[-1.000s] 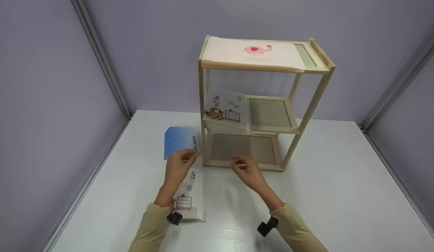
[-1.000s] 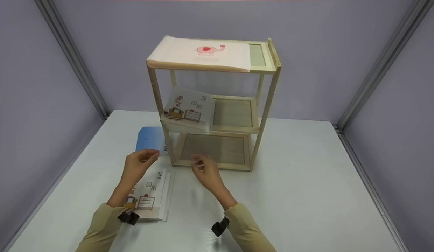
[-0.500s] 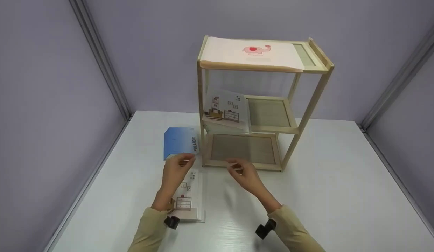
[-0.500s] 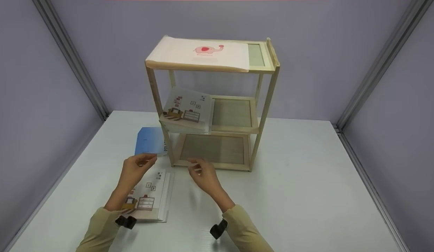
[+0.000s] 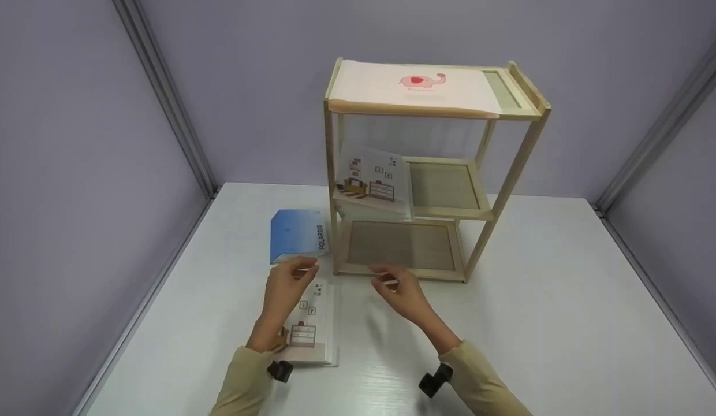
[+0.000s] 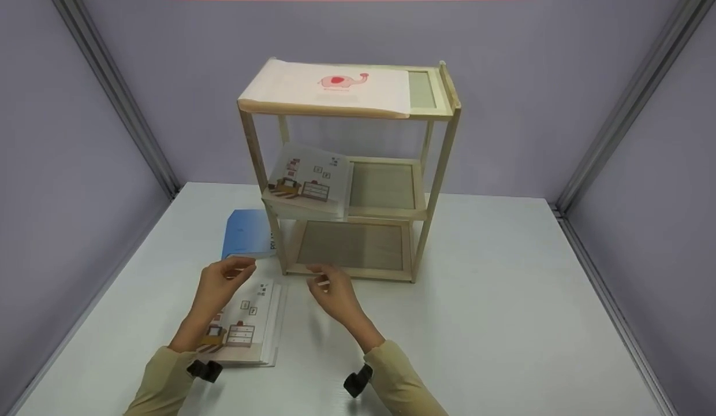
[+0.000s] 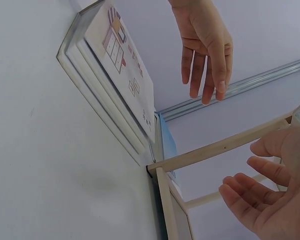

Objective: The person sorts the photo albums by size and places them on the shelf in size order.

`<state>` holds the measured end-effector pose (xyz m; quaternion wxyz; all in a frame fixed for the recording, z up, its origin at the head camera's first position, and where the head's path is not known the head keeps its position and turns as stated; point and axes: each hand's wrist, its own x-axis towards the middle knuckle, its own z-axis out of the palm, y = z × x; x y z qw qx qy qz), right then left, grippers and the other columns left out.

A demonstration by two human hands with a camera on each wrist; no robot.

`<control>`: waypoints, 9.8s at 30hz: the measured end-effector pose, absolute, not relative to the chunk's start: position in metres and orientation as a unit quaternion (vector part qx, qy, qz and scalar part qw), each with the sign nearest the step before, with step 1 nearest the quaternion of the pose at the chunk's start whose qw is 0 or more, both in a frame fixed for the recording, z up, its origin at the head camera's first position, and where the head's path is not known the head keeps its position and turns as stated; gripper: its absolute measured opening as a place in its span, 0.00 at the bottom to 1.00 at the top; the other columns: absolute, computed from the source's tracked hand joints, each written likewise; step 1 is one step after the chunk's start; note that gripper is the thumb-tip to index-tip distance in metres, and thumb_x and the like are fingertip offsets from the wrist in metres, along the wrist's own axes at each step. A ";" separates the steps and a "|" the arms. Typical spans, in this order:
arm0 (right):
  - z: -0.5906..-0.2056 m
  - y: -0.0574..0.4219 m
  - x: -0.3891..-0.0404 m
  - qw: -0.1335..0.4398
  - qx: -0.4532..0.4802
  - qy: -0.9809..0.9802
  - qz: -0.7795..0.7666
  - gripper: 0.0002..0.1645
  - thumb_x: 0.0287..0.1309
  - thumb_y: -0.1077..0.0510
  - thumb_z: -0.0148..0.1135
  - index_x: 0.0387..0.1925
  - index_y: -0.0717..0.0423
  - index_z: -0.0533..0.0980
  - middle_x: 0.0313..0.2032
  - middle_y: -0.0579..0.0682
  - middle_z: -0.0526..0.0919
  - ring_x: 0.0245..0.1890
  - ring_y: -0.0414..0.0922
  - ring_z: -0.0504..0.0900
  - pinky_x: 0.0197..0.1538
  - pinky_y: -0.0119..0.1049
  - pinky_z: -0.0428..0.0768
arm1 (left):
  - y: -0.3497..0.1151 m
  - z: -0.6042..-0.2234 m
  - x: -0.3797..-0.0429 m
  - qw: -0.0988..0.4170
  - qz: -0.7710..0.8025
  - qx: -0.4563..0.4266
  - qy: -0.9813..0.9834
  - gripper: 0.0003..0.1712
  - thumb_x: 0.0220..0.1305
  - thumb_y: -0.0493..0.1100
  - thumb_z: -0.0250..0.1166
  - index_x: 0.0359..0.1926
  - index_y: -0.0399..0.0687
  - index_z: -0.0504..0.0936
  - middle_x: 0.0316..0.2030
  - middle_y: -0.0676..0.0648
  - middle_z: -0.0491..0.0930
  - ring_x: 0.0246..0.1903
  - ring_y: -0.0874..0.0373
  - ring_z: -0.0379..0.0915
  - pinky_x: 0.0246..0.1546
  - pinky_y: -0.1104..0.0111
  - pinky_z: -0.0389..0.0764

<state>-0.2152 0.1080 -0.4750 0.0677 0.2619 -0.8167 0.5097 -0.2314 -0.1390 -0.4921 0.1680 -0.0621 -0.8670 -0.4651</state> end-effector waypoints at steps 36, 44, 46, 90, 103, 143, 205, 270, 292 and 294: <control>-0.509 0.097 -0.211 0.016 0.297 -0.803 0.516 0.21 0.61 0.67 0.54 0.55 0.73 0.68 0.52 0.69 0.73 0.47 0.63 0.78 0.46 0.48 0.80 | -0.158 -0.514 -0.217 0.131 -0.414 -0.024 -0.900 0.18 0.59 0.48 0.65 0.50 0.50 0.80 0.45 0.48 0.82 0.42 0.52 0.80 0.44 0.56 0.78; -0.507 0.093 -0.205 -0.009 0.299 -0.808 0.508 0.22 0.62 0.66 0.54 0.57 0.69 0.67 0.54 0.69 0.72 0.48 0.63 0.77 0.47 0.47 0.79 | -0.163 -0.518 -0.215 0.124 -0.410 -0.016 -0.904 0.18 0.59 0.48 0.64 0.49 0.48 0.81 0.46 0.46 0.82 0.44 0.49 0.79 0.44 0.54 0.78; -0.509 0.091 -0.204 -0.021 0.297 -0.810 0.504 0.23 0.62 0.66 0.54 0.58 0.69 0.67 0.54 0.69 0.71 0.48 0.62 0.77 0.48 0.46 0.79 | -0.165 -0.519 -0.214 0.119 -0.409 -0.014 -0.905 0.18 0.60 0.49 0.64 0.50 0.47 0.80 0.47 0.44 0.81 0.45 0.48 0.78 0.44 0.53 0.78; -0.569 0.078 -0.212 -0.066 0.314 -0.821 0.472 0.29 0.64 0.52 0.55 0.62 0.62 0.64 0.56 0.64 0.72 0.51 0.55 0.77 0.51 0.43 0.78 | -0.190 -0.528 -0.201 0.029 -0.385 0.049 -0.921 0.45 0.60 0.50 0.63 0.68 0.31 0.52 0.65 0.28 0.56 0.65 0.34 0.51 0.63 0.47 0.57; -0.569 0.072 -0.208 -0.081 0.300 -0.821 0.479 0.29 0.63 0.51 0.55 0.62 0.60 0.65 0.55 0.62 0.73 0.52 0.55 0.77 0.53 0.43 0.77 | -0.194 -0.534 -0.199 -0.018 -0.383 0.053 -0.922 0.51 0.61 0.55 0.60 0.69 0.29 0.43 0.66 0.27 0.50 0.65 0.33 0.47 0.64 0.46 0.55; -0.564 0.055 -0.195 -0.176 0.124 -0.686 0.695 0.36 0.52 0.56 0.65 0.61 0.62 0.66 0.61 0.65 0.63 0.57 0.57 0.70 0.53 0.41 0.75 | -0.192 -0.527 -0.196 -0.035 -0.414 0.052 -0.908 0.36 0.64 0.58 0.56 0.60 0.31 0.68 0.49 0.31 0.76 0.46 0.41 0.75 0.42 0.52 0.78; -0.570 0.054 -0.192 -0.150 0.089 -0.700 0.693 0.43 0.47 0.60 0.67 0.65 0.64 0.60 0.56 0.62 0.71 0.55 0.54 0.72 0.55 0.42 0.74 | -0.187 -0.532 -0.187 -0.061 -0.505 0.025 -0.861 0.44 0.62 0.59 0.58 0.70 0.42 0.53 0.60 0.32 0.63 0.55 0.38 0.67 0.50 0.49 0.73; -0.563 0.100 -0.191 -0.077 0.242 -0.782 0.569 0.64 0.42 0.56 0.74 0.72 0.57 0.41 0.72 0.60 0.38 0.69 0.60 0.48 0.68 0.55 0.51 | -0.176 -0.535 -0.183 -0.167 -0.558 -0.182 -0.792 0.77 0.41 0.42 0.77 0.70 0.57 0.21 0.67 0.36 0.45 0.58 0.43 0.63 0.54 0.60 0.73; -0.528 0.105 -0.177 -0.003 0.289 -0.778 0.558 0.59 0.43 0.61 0.73 0.69 0.68 0.46 0.69 0.67 0.43 0.70 0.59 0.45 0.63 0.56 0.61 | -0.169 -0.532 -0.183 -0.118 -0.579 -0.237 -0.772 0.77 0.41 0.38 0.77 0.69 0.66 0.22 0.70 0.43 0.40 0.56 0.51 0.63 0.54 0.60 0.71; -0.529 0.105 -0.177 0.001 0.293 -0.776 0.559 0.59 0.42 0.61 0.73 0.69 0.68 0.46 0.69 0.68 0.43 0.70 0.60 0.45 0.63 0.57 0.61 | -0.169 -0.533 -0.184 -0.114 -0.579 -0.239 -0.771 0.77 0.40 0.37 0.77 0.70 0.65 0.22 0.71 0.43 0.38 0.56 0.50 0.62 0.54 0.59 0.71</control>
